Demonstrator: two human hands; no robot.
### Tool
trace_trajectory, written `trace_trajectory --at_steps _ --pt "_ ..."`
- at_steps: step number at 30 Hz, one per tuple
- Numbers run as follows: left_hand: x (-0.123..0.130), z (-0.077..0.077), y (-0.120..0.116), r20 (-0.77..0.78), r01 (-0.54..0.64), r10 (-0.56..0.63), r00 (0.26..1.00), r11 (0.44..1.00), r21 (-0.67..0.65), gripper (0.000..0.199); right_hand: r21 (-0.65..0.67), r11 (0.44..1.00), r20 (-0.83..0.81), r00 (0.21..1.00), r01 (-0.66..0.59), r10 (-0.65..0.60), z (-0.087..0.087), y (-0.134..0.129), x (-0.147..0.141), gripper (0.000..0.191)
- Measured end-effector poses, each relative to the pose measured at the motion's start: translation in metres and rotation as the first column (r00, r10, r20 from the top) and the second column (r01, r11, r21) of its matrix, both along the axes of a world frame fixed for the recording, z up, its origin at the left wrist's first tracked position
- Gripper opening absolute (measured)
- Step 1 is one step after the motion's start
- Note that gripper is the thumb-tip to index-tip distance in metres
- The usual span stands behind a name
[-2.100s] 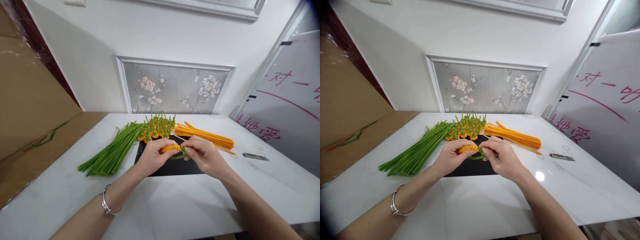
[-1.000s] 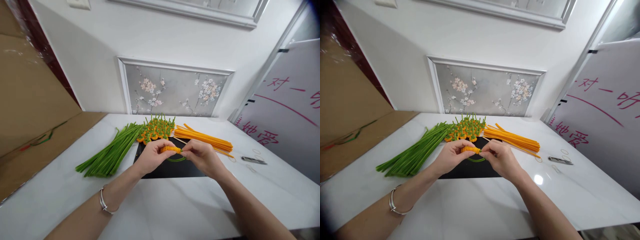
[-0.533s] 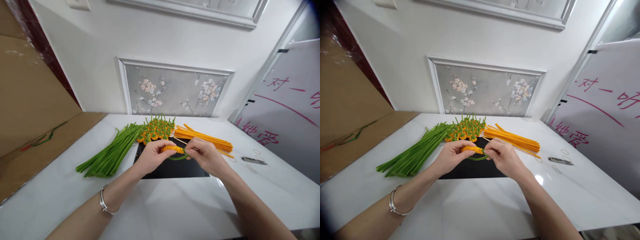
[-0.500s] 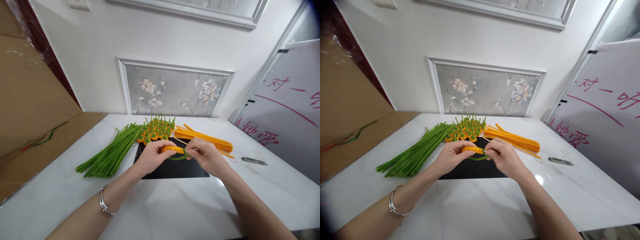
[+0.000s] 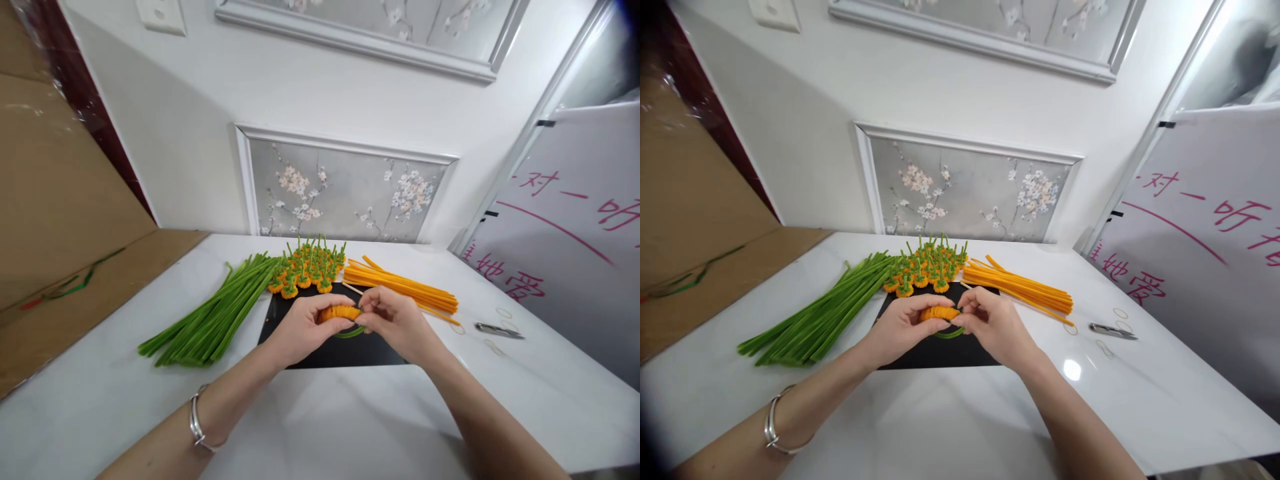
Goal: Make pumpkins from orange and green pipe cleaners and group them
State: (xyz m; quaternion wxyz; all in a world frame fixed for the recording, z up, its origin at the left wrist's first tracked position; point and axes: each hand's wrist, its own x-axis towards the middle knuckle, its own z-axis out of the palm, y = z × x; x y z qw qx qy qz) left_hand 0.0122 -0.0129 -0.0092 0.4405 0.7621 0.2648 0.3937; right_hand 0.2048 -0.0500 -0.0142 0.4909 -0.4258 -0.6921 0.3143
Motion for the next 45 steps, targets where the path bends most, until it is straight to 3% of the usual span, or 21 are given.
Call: trace_trajectory --at_steps 3,5,9,17,25,34,37,39,42,45 --pt "0.000 0.001 0.002 0.161 0.034 -0.019 0.987 0.996 -0.088 0.032 -0.008 1.000 -0.085 0.996 0.001 -0.002 0.001 0.001 0.004 0.014" --pt "-0.001 0.002 0.003 0.199 0.025 0.002 0.980 0.991 -0.130 0.025 -0.009 1.000 -0.103 0.995 0.004 -0.005 0.003 0.000 0.005 0.014" --pt "-0.001 0.000 0.003 0.197 0.039 -0.007 0.980 0.987 -0.155 0.013 -0.037 0.998 -0.089 0.995 -0.045 0.042 0.003 -0.001 0.005 0.015" --pt "0.000 -0.002 0.004 0.151 0.061 -0.042 0.988 0.991 -0.119 0.010 -0.052 0.998 0.031 0.999 -0.037 0.039 0.001 -0.002 0.004 0.012" --pt "-0.001 0.001 -0.001 0.194 0.135 -0.083 0.978 0.952 -0.274 0.015 0.019 0.996 0.007 0.996 -0.090 0.090 -0.001 -0.001 0.006 0.018" --pt "-0.001 0.007 0.000 0.108 0.083 -0.062 0.992 0.977 -0.196 0.017 0.026 0.998 0.040 0.998 -0.059 0.058 -0.001 -0.002 0.000 0.014" --pt "-0.003 0.008 0.003 0.147 0.048 -0.023 0.989 0.985 -0.168 0.024 0.096 0.995 0.060 0.998 0.008 -0.014 0.001 -0.002 0.001 0.011" --pt "-0.001 0.007 0.004 0.219 -0.022 0.064 0.974 0.982 -0.189 0.030 0.219 0.971 0.117 0.985 0.101 -0.129 0.002 -0.002 0.002 0.010" --pt "0.006 0.004 -0.001 0.244 -0.123 0.180 0.953 0.965 -0.233 0.029 0.468 0.862 0.231 0.914 0.196 -0.334 -0.001 -0.001 0.001 0.012" --pt "0.015 0.001 -0.011 0.237 -0.105 0.187 0.953 0.942 -0.320 0.029 0.602 0.787 0.364 0.832 0.133 -0.419 -0.008 -0.002 -0.007 0.016"
